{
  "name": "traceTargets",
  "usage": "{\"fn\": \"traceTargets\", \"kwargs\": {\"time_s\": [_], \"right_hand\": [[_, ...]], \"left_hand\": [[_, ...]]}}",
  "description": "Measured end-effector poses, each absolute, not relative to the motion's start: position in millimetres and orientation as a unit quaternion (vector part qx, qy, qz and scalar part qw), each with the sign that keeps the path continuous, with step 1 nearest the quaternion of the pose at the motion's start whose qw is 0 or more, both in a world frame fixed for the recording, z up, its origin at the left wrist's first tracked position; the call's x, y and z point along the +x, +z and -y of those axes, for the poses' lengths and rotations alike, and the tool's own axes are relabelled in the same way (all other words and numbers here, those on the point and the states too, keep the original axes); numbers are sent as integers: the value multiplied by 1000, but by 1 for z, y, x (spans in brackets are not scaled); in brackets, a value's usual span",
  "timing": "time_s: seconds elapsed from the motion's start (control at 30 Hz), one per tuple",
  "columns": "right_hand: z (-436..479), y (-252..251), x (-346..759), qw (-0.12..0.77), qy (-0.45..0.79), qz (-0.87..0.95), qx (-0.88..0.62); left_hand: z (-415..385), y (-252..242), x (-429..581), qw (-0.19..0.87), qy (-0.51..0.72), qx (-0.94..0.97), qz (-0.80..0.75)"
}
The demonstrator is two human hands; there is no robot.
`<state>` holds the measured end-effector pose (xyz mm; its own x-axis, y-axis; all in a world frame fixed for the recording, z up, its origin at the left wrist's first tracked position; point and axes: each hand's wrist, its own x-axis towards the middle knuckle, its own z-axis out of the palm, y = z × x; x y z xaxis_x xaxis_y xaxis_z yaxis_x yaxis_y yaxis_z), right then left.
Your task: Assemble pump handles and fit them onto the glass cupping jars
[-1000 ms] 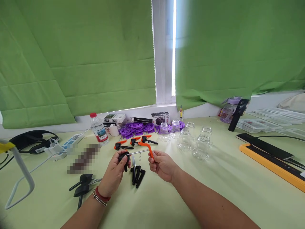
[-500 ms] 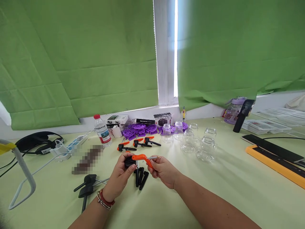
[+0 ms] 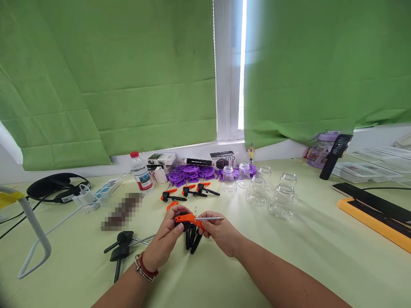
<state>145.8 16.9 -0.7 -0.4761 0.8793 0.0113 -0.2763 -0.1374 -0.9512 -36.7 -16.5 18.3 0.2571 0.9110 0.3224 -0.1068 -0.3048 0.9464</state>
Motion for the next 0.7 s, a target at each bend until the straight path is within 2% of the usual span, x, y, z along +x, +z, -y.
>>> {"fn": "traceTargets", "kwargs": {"time_s": [0.2, 0.47, 0.57, 0.7], "right_hand": [[-15, -4, 145, 403, 707, 512, -276], [-17, -3, 146, 413, 687, 522, -290], [-22, -4, 149, 429, 635, 536, -353], [-35, -11, 151, 412, 497, 610, -459]], "left_hand": [[17, 20, -35, 583, 567, 519, -265], [13, 17, -35, 577, 580, 498, -288], [7, 20, -38, 541, 632, 448, -329], [-1, 26, -45, 491, 695, 357, -386]]}}
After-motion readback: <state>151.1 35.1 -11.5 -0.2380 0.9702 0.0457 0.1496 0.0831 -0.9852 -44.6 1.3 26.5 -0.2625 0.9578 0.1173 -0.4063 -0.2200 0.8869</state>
